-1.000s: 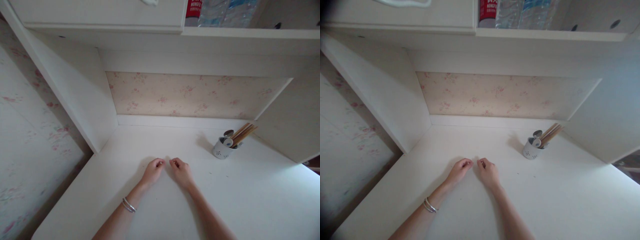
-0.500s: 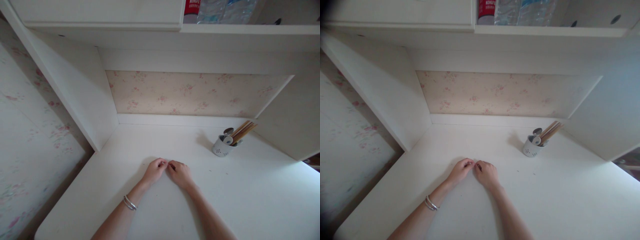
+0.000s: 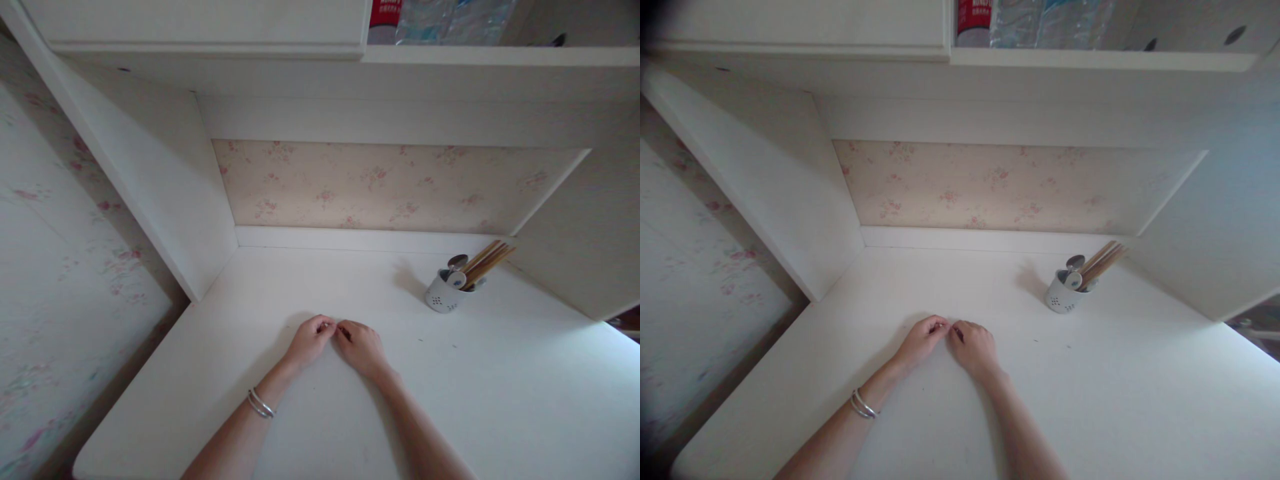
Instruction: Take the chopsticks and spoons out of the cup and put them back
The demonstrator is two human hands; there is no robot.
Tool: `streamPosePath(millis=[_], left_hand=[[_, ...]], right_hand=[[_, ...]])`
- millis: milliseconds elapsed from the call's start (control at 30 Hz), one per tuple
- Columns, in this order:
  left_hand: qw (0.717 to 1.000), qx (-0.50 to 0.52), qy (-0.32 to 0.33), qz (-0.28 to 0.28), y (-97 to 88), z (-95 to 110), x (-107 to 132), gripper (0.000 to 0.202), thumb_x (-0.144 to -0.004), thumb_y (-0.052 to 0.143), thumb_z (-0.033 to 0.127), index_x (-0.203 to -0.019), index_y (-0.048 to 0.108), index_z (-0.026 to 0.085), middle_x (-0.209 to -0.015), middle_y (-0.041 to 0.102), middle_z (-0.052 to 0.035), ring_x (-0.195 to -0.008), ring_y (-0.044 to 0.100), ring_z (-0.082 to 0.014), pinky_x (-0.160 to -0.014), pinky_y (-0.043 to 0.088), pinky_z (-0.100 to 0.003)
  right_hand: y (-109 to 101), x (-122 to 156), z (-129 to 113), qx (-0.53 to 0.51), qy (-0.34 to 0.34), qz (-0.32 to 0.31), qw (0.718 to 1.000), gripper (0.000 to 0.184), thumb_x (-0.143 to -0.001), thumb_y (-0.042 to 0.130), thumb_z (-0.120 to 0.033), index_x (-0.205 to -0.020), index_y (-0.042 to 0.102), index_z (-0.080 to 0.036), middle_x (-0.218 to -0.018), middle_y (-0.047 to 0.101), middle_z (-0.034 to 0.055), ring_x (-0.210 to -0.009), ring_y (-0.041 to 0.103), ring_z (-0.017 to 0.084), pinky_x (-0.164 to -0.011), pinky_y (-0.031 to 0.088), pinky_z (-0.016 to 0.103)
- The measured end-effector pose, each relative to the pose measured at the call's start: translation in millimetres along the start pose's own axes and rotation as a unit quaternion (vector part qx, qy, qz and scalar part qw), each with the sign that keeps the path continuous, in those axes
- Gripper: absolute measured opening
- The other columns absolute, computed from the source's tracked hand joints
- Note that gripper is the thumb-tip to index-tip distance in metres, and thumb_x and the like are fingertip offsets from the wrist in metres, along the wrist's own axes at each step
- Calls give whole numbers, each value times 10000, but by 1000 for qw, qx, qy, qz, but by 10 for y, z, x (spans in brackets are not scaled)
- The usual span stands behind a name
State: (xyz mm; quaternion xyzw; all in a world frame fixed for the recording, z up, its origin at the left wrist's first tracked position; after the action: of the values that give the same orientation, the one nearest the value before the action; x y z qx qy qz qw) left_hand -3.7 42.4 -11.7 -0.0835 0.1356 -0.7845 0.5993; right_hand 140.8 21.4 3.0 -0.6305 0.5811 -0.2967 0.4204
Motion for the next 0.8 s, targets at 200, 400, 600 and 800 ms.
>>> streamPosePath(millis=[200,400,600,800], left_hand=[[1000,6,-13,2,-2,-1,-6,324,-841,536,423,-949,693,161,-840,701,-45,-782,613,-178,-735,443,-269],[1000,3,-30,-2,-26,69,31,304,-832,544,405,-920,695,157,-769,651,-20,-723,560,-156,-671,393,-256],[999,8,-31,-6,-27,84,24,296,-836,539,391,-915,694,152,-748,622,-14,-703,537,-147,-648,374,-252],[999,13,-29,-10,-16,54,4,312,-836,538,400,-929,688,142,-705,592,-5,-661,511,-139,-613,355,-251]], right_hand=[[-30,-33,90,-157,34,62,985,286,-908,475,-371,-850,721,-239,-794,725,28,-714,625,177,-656,387,257],[-266,-105,627,-350,206,251,879,452,-809,524,-580,-962,634,-170,-778,637,37,-618,552,170,-555,429,270],[-784,90,1396,-265,385,407,785,895,-647,701,-612,-1340,377,-148,-1284,514,170,-991,593,258,-839,488,375],[-1088,86,1818,-169,395,388,816,1129,-564,761,-615,-1416,267,-62,-1441,308,311,-1334,301,431,-1059,304,513]])
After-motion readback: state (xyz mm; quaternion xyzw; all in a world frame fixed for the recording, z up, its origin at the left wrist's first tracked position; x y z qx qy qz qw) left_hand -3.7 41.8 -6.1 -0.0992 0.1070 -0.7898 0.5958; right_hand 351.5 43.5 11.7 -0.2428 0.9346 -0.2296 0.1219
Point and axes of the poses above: each hand's wrist, its own x-axis away from the middle knuckle, its own y-axis out of the palm, z = x × y, the point moved 3 cm from there along -x, towards the middle knuckle
